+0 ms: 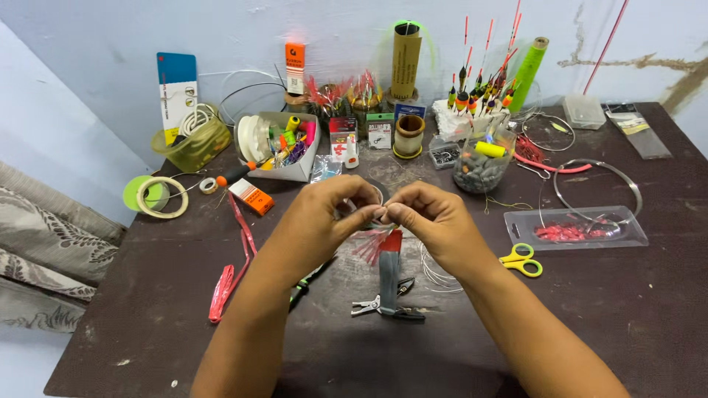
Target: The person uses pliers to crimp a small metal piece onto a red feathered fishing lure, then wraps the base with pink thread and trims the excess with scissors. The finished lure is placed into a clear plastic tray.
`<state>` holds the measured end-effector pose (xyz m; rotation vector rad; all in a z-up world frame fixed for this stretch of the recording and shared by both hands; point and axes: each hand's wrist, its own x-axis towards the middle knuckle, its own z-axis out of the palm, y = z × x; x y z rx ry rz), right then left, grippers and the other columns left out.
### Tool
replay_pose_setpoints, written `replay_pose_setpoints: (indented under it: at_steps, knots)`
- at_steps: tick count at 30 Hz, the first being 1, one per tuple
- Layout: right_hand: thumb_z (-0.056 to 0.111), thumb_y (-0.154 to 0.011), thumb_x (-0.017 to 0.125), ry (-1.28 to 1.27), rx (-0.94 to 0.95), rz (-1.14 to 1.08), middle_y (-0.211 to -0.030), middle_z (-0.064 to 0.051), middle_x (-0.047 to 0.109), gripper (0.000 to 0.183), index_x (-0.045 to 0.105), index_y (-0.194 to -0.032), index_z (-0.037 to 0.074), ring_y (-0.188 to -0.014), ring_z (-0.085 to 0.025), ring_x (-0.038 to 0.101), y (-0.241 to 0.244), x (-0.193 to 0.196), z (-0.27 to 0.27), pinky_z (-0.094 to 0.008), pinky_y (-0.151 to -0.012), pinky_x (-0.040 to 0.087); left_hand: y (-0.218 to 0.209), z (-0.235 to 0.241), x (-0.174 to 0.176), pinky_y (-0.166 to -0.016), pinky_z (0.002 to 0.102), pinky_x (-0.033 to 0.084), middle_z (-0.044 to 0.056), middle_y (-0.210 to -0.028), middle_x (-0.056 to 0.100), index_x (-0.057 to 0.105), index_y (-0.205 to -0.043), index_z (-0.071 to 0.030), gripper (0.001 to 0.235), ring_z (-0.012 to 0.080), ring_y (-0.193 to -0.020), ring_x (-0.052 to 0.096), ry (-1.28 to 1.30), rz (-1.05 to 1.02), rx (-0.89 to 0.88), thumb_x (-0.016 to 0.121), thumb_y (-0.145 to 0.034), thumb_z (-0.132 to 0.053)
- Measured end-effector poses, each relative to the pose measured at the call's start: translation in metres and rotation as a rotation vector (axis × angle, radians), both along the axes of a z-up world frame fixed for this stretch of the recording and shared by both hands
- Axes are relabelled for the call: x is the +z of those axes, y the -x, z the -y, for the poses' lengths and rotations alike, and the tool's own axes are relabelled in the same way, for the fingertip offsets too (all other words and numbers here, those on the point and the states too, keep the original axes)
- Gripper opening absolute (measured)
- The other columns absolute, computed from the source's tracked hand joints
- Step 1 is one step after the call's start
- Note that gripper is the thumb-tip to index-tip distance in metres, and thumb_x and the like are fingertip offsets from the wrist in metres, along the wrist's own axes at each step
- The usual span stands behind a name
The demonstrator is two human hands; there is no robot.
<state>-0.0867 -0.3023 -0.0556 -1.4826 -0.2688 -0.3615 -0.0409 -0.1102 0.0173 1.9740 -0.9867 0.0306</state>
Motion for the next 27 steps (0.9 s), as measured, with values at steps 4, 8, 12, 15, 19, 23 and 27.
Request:
replay_pose_setpoints:
  at_steps: [4,8,12,15,19,23,27]
  knots:
    - [0.007,-0.096,0.071,0.006,0.0,-0.016,-0.073,-0.006,0.069,0.007,0.074,-0.099,0.001,-0.076,-0.01,0.061,-0.001,0.002,-0.002,-0.028,-0.078,0.054,-0.006,0.004,-0.016,-0.073,0.033,0.059,0.005,-0.079,0.076,0.073,-0.095,-0.014,0.008,0.0189,-0.079,0.073,0.008,-0.119,0.011,0.073,-0.092,-0.022]
    - [0.009,-0.098,0.07,-0.016,0.006,-0.003,-0.071,-0.009,0.07,0.01,0.07,-0.102,0.0,-0.071,-0.012,0.063,-0.003,-0.003,-0.002,-0.029,-0.07,0.055,-0.002,0.004,-0.008,-0.069,0.034,0.061,0.012,-0.082,0.077,0.072,-0.099,-0.01,0.008,0.0254,-0.083,0.076,-0.021,-0.086,0.03,0.069,-0.095,-0.017]
    - [0.007,-0.097,0.07,-0.013,-0.033,0.034,-0.077,-0.008,0.07,0.015,0.068,-0.109,-0.001,-0.078,-0.013,0.062,-0.007,-0.009,-0.006,-0.03,-0.077,0.055,0.0,0.003,-0.013,-0.068,0.03,0.062,0.011,-0.082,0.078,0.072,-0.098,-0.01,0.01,0.0187,-0.083,0.075,0.072,-0.155,0.045,0.075,-0.09,-0.014]
    - [0.013,-0.098,0.067,0.024,-0.119,0.068,-0.119,-0.014,0.073,0.036,0.057,-0.131,0.002,-0.109,-0.018,0.063,0.001,-0.009,0.0,-0.035,-0.098,0.051,0.003,0.002,-0.009,-0.069,0.026,0.063,0.008,-0.081,0.079,0.074,-0.098,-0.01,0.01,0.0135,-0.08,0.075,0.145,-0.225,0.079,0.077,-0.089,-0.013]
    - [0.054,-0.066,0.09,0.198,-0.059,-0.282,-0.153,-0.031,0.04,0.124,0.026,-0.159,0.001,-0.146,-0.05,0.034,0.028,-0.055,-0.019,-0.066,-0.11,0.044,0.003,0.001,-0.006,-0.066,0.03,0.063,0.01,-0.081,0.077,0.068,-0.105,-0.008,0.014,0.0173,-0.074,0.075,0.156,-0.178,0.094,0.072,-0.092,-0.011]
    - [0.049,-0.065,0.087,0.875,-0.162,-0.207,-0.145,-0.016,0.052,0.112,0.03,-0.152,0.006,-0.137,-0.034,0.047,0.025,-0.125,-0.032,-0.049,-0.116,0.028,0.002,-0.001,-0.009,-0.073,0.022,0.056,-0.002,-0.088,0.072,0.064,-0.101,-0.013,0.009,0.0067,-0.078,0.068,0.126,-0.104,0.13,0.069,-0.093,-0.012]
    - [0.01,-0.069,0.073,0.588,-0.196,-0.18,-0.144,-0.015,0.05,0.083,0.042,-0.146,0.005,-0.137,-0.03,0.047,0.027,-0.129,-0.031,-0.039,-0.115,0.035,0.003,-0.015,-0.001,-0.075,0.023,0.052,-0.003,-0.088,0.069,0.064,-0.102,-0.012,0.006,0.0077,-0.08,0.064,0.167,-0.096,0.181,0.066,-0.097,-0.014]
